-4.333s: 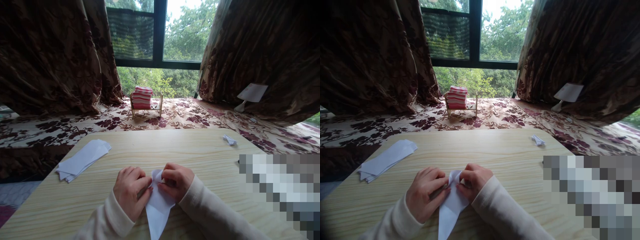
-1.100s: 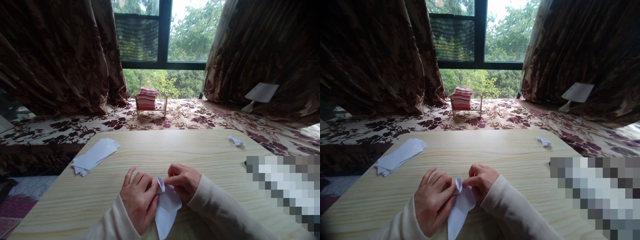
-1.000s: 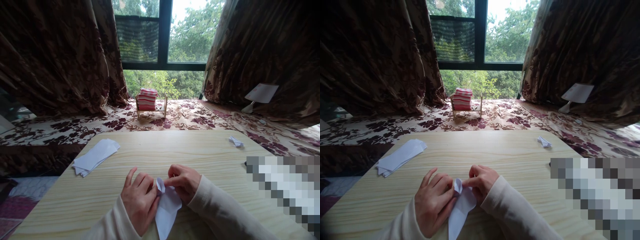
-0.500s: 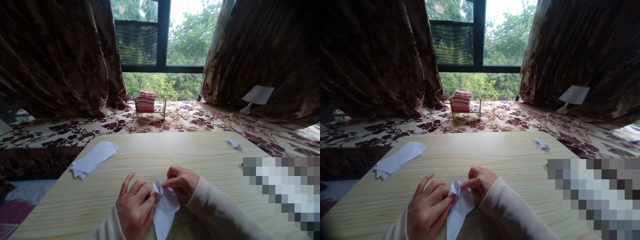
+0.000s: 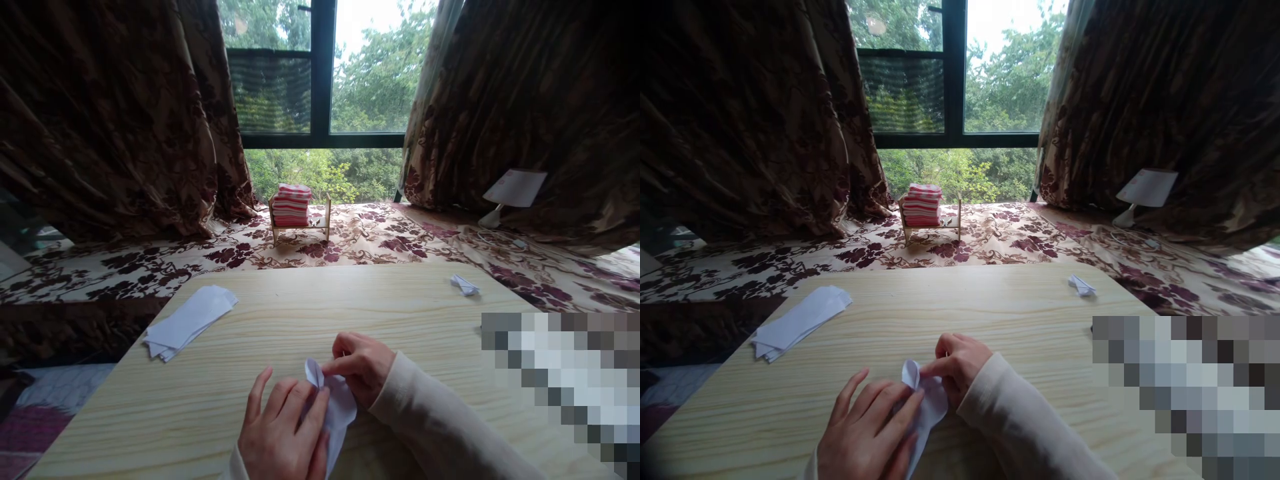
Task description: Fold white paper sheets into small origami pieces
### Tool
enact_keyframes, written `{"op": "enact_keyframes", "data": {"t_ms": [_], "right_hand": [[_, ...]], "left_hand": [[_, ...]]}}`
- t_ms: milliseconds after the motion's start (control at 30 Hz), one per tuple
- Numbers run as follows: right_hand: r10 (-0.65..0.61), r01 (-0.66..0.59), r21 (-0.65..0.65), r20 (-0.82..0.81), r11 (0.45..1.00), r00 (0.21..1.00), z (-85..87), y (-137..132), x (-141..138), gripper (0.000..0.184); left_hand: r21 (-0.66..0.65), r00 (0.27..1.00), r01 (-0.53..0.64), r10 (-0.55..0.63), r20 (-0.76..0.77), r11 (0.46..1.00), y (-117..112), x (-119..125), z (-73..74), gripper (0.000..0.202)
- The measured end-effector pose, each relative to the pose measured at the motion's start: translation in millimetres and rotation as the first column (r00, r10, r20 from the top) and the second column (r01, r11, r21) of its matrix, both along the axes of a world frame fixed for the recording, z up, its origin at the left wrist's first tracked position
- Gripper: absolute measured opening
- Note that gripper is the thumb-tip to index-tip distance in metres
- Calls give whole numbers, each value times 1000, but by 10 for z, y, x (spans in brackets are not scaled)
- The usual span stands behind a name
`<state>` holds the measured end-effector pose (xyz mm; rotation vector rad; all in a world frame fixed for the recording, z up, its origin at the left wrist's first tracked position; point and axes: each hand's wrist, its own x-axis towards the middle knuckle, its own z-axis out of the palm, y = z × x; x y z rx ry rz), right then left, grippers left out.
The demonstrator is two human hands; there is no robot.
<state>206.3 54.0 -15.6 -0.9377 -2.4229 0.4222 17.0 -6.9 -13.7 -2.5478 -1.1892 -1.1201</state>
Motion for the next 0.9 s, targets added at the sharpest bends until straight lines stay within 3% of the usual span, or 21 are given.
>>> {"op": "enact_keyframes", "data": {"t_ms": [167, 300, 367, 467, 533, 567, 633, 700, 733, 800, 900], "right_hand": [[2, -4, 59, 39, 998, 999, -13, -13, -22, 38], [-100, 83, 240, 59, 967, 993, -74, -78, -34, 24], [-162, 120, 378, 81, 918, 983, -100, -144, -18, 18], [-247, 157, 582, 77, 798, 966, -107, -256, 20, 12], [-278, 156, 639, 94, 753, 956, -80, -303, 43, 12], [-282, 150, 633, 113, 760, 953, -57, -308, 50, 11], [-254, 130, 523, 172, 842, 952, 5, -278, 50, 11], [-182, 117, 287, 211, 951, 960, 75, -211, 24, 15], [-166, 131, 178, 201, 975, 965, 109, -174, 0, 19], [-179, 174, 51, 117, 983, 977, 159, -109, -67, 33], [-205, 205, 27, 9, 978, 979, 179, -59, -169, 44]], "left_hand": [[15, 997, -45, 46, -63, 999, -9, 49, -66, 32], [42, 995, -35, 39, -91, 998, 1, 49, -71, 33], [50, 995, -29, 34, -98, 998, 2, 43, -67, 32], [45, 994, -26, 30, -109, 999, -2, 34, -61, 33], [37, 992, -25, 30, -122, 999, -5, 29, -60, 33], [36, 991, -26, 30, -133, 999, -7, 26, -60, 33], [39, 986, -29, 35, -162, 999, -11, 20, -59, 33], [43, 981, -32, 39, -189, 999, -15, 14, -57, 33], [42, 979, -33, 41, -198, 999, -17, 12, -55, 32], [34, 978, -33, 39, -205, 999, -19, 12, -48, 31], [12, 981, -25, 27, -190, 1000, -18, 20, -34, 31]]}}
